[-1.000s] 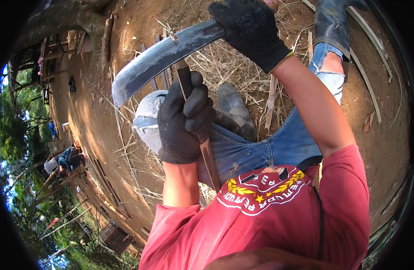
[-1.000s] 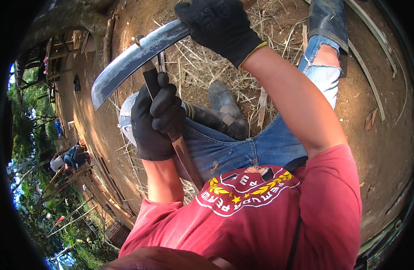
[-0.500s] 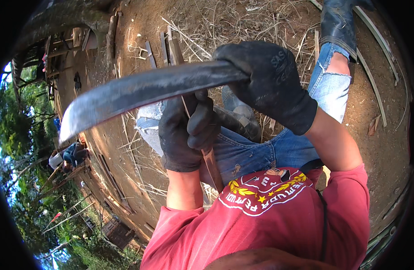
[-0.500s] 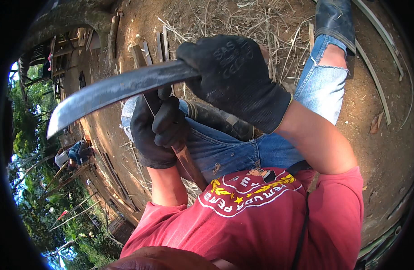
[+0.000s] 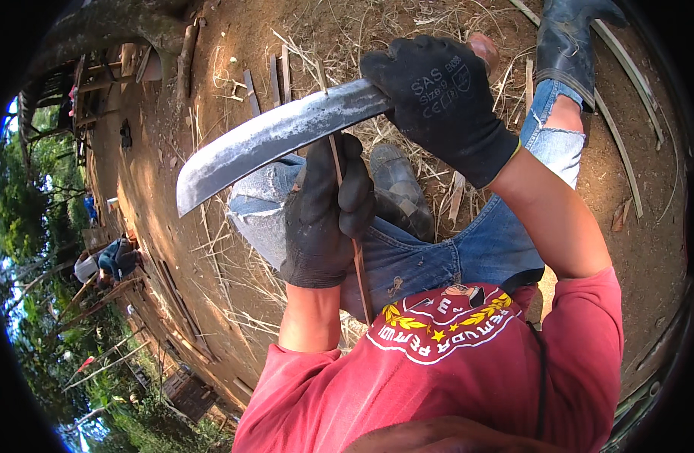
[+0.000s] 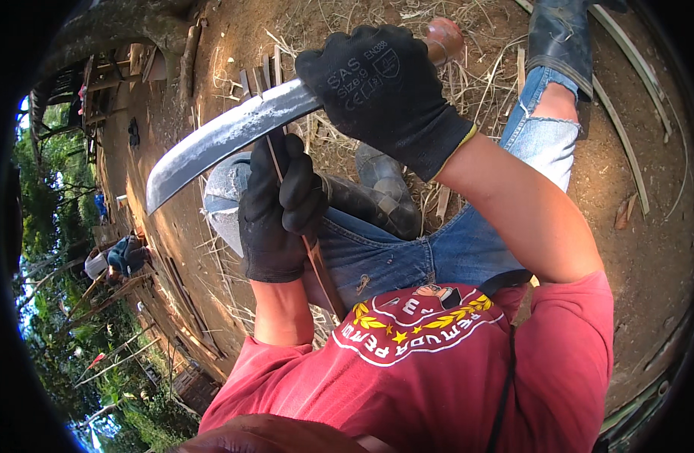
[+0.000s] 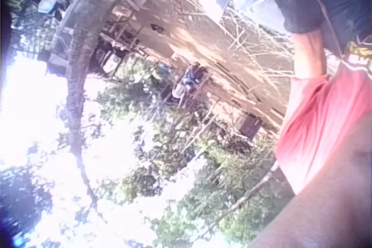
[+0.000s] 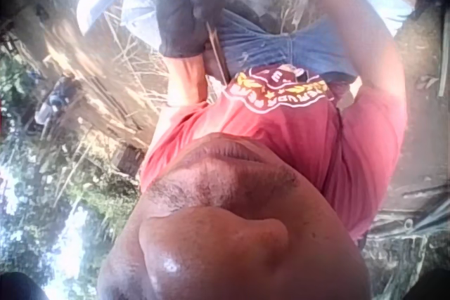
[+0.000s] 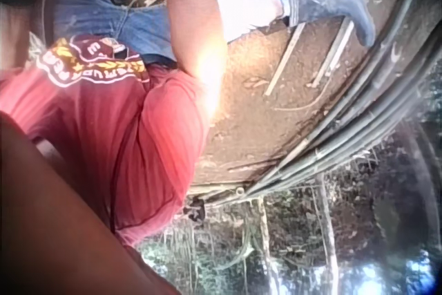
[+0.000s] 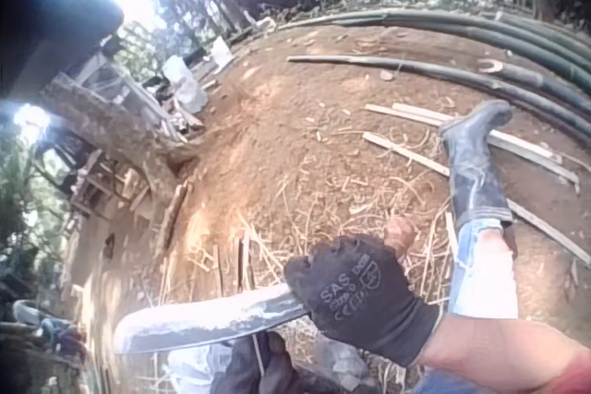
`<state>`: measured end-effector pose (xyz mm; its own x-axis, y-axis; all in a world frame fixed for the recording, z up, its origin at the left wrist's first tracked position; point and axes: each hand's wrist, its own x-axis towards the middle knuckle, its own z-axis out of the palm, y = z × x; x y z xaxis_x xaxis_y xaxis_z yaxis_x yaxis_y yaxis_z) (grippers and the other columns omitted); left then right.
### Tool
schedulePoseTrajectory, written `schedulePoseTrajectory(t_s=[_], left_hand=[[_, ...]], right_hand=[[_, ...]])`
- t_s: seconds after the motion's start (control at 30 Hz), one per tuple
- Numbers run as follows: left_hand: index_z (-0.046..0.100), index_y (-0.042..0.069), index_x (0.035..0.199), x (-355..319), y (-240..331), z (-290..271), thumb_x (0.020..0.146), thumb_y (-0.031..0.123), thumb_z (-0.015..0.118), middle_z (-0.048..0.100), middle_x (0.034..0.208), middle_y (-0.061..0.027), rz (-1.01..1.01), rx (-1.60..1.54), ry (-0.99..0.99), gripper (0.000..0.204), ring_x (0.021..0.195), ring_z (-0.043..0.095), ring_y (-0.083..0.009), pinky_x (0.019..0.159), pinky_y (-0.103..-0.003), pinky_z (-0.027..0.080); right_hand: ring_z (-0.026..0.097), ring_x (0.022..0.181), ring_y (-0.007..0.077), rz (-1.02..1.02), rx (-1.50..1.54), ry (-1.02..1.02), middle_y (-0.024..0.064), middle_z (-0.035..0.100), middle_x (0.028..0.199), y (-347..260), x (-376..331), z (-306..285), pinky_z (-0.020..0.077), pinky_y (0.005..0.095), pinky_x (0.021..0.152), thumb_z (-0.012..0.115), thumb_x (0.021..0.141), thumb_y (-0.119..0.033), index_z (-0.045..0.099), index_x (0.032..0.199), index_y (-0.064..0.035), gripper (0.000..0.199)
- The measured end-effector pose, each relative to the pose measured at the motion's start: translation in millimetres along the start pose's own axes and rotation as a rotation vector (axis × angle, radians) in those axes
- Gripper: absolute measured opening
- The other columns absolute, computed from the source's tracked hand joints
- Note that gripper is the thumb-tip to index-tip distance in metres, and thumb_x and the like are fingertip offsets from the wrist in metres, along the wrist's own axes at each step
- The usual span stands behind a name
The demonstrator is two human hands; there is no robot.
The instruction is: The person sits on the ground and uses a large curved blade to shave and sharpen the end of a long bamboo stick. They repeatedly scrape the blade against the bamboo to create a pointed tip, then inspect the result and continue refining the shape.
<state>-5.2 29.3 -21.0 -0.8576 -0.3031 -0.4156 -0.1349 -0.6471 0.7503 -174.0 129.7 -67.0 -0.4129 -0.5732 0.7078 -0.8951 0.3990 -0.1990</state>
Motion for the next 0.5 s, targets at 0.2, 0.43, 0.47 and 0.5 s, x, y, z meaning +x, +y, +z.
schedulePoseTrajectory(t_s=[0.2, 0.43, 0.47, 0.5], left_hand=[[0.054, 0.004, 0.117, -18.1, -6.9, -0.7, 0.102, 0.040, 0.051, 0.043, 0.062, 0.0024, -0.080, -0.017, -0.088, 0.039, 0.041, 0.033, -0.0069, 0.038, -0.021, 0.028], [0.053, 0.002, 0.117, -14.2, -12.0, -1.2, 0.099, 0.037, 0.056, 0.044, 0.065, 0.0011, -0.074, -0.054, -0.009, 0.039, 0.046, 0.037, -0.0076, 0.041, -0.021, 0.031], [0.054, 0.002, 0.115, -12.5, -11.4, -0.1, 0.099, 0.037, 0.056, 0.045, 0.065, 0.0008, -0.060, -0.046, -0.002, 0.039, 0.046, 0.037, -0.0078, 0.041, -0.022, 0.031], [0.054, 0.002, 0.114, -10.3, -12.3, 0.1, 0.099, 0.036, 0.056, 0.046, 0.066, 0.0004, -0.053, -0.039, 0.006, 0.038, 0.046, 0.038, -0.0080, 0.042, -0.022, 0.032]], right_hand=[[0.066, 0.060, 0.0337, 0.367, -0.650, -0.247, 0.0172, 0.064, 0.064, 188.8, 12.2, 28.0, 0.0500, 0.0463, 0.051, 0.056, 0.086, -0.021, 0.065, 0.075, -0.0041, 0.022], [0.068, 0.087, 0.0298, 0.178, 0.037, -0.041, 0.0074, 0.070, 0.098, 57.5, -33.5, -14.8, 0.0538, 0.0416, 0.078, 0.072, 0.084, -0.021, 0.067, 0.108, -0.0134, 0.026], [0.068, 0.088, 0.0302, 0.149, 0.187, -0.100, 0.0083, 0.070, 0.099, 33.1, -32.6, -23.0, 0.0539, 0.0416, 0.078, 0.071, 0.082, -0.019, 0.066, 0.112, -0.0124, 0.031], [0.068, 0.089, 0.0306, 0.132, 0.334, -0.164, 0.0091, 0.070, 0.101, 9.6, -32.5, -30.4, 0.0540, 0.0416, 0.077, 0.071, 0.080, -0.018, 0.064, 0.116, -0.0113, 0.037]])
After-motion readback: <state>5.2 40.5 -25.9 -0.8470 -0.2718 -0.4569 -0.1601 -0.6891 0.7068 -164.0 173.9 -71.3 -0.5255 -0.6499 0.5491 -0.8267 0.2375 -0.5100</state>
